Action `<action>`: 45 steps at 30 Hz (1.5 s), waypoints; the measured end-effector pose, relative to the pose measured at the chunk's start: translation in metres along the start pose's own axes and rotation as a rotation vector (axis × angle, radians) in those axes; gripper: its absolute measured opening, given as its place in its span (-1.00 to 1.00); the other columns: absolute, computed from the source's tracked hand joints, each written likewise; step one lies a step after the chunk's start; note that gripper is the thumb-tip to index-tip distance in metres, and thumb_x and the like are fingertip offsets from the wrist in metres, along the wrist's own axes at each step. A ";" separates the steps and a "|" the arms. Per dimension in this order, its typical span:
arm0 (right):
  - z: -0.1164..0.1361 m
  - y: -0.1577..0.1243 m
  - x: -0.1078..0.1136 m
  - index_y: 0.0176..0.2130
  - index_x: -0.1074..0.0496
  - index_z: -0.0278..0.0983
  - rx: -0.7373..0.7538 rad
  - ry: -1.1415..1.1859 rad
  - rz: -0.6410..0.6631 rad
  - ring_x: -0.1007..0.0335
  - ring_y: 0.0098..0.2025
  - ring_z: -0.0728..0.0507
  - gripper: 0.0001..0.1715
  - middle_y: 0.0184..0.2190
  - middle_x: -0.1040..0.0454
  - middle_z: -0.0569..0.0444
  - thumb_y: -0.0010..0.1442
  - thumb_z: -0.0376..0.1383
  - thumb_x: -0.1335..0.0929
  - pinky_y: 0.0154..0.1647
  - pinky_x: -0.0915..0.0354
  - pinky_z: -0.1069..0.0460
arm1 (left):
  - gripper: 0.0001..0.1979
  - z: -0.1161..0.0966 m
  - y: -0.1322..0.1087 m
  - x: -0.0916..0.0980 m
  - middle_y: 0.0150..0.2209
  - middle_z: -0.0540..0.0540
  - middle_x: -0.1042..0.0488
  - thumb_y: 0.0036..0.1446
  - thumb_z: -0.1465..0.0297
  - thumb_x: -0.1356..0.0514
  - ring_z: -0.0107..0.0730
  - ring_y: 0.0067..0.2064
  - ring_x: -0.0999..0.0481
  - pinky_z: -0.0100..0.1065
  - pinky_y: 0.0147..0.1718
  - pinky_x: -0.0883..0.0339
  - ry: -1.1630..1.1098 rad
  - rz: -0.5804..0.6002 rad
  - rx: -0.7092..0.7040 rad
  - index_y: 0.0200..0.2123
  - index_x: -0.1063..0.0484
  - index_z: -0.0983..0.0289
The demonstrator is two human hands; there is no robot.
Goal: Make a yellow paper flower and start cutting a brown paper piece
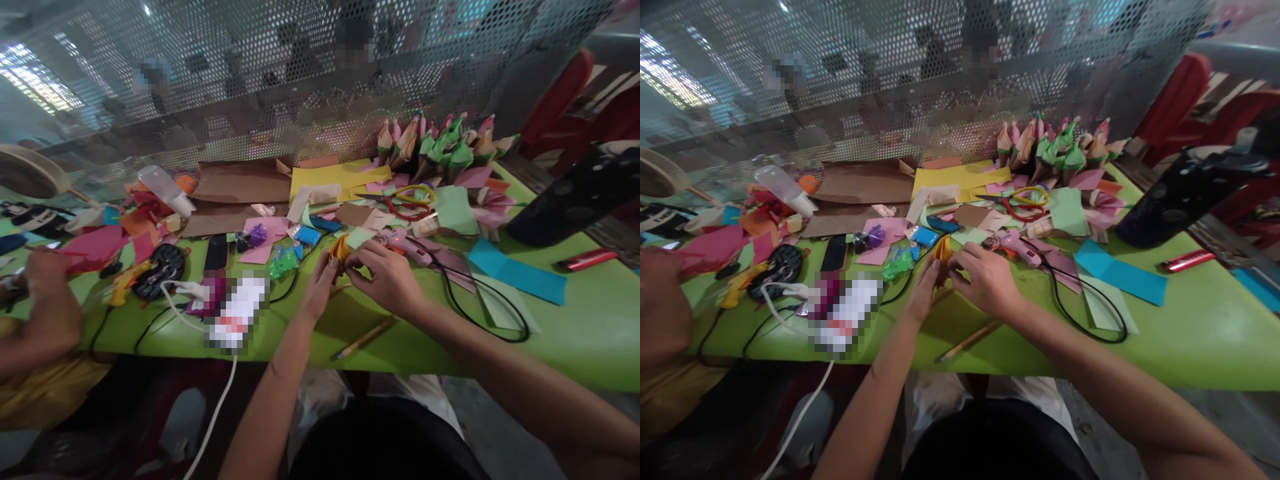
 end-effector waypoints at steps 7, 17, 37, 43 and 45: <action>0.000 -0.001 -0.001 -0.33 -0.53 -0.20 0.021 -0.004 0.004 -0.46 -0.33 -0.13 -0.85 -0.36 -0.52 0.02 0.26 -0.39 -0.36 -0.34 -0.29 0.03 | -0.43 0.001 0.002 -0.002 -0.47 -0.05 -0.28 0.10 -0.17 -0.27 -0.46 -0.44 -0.24 -0.40 -0.48 -0.19 -0.062 0.023 -0.001 -0.14 -0.51 0.21; -0.001 -0.001 -0.001 -0.29 -0.57 -0.19 0.043 -0.028 0.007 -0.50 -0.32 -0.12 -0.81 -0.35 -0.56 0.02 0.30 -0.36 -0.35 -0.32 -0.34 0.03 | -0.33 0.007 0.003 0.000 -0.39 -0.02 -0.34 0.01 -0.22 -0.30 -0.49 -0.40 -0.24 -0.43 -0.44 -0.30 -0.128 0.006 0.041 -0.07 -0.52 0.21; -0.009 0.000 0.017 -0.20 -0.57 -0.19 -0.031 0.170 -0.157 -0.46 -0.35 -0.10 -0.86 -0.33 -0.55 0.03 0.32 -0.36 -0.37 -0.34 -0.33 0.03 | -0.50 0.003 0.005 0.005 -0.28 -0.06 -0.50 -0.12 0.30 -0.44 -0.43 -0.24 -0.42 -0.44 -0.29 -0.28 -0.132 -0.021 0.015 -0.06 -0.44 0.19; -0.014 0.000 0.018 -0.19 -0.56 -0.21 -0.052 0.183 -0.137 -0.39 -0.39 -0.08 -0.87 -0.35 -0.52 0.05 0.32 -0.34 -0.37 -0.37 -0.30 0.05 | -0.57 0.005 0.006 0.006 -0.30 -0.03 -0.58 -0.12 0.42 -0.29 -0.44 -0.30 -0.43 -0.41 -0.29 -0.28 -0.183 0.015 0.042 -0.09 -0.47 0.22; -0.015 0.000 0.018 -0.19 -0.56 -0.21 -0.062 0.187 -0.129 -0.40 -0.38 -0.08 -0.87 -0.35 -0.52 0.05 0.33 -0.34 -0.37 -0.37 -0.30 0.05 | -0.60 0.006 0.007 0.006 -0.28 0.00 -0.60 -0.10 0.41 -0.30 -0.46 -0.33 -0.43 -0.40 -0.29 -0.27 -0.194 0.047 0.025 -0.10 -0.49 0.24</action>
Point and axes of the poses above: each hand's wrist, its own y-axis towards the middle knuckle, its own x-axis out of the back of the hand, z = x × y, the point moved 3 cm from there along y, towards the middle knuckle
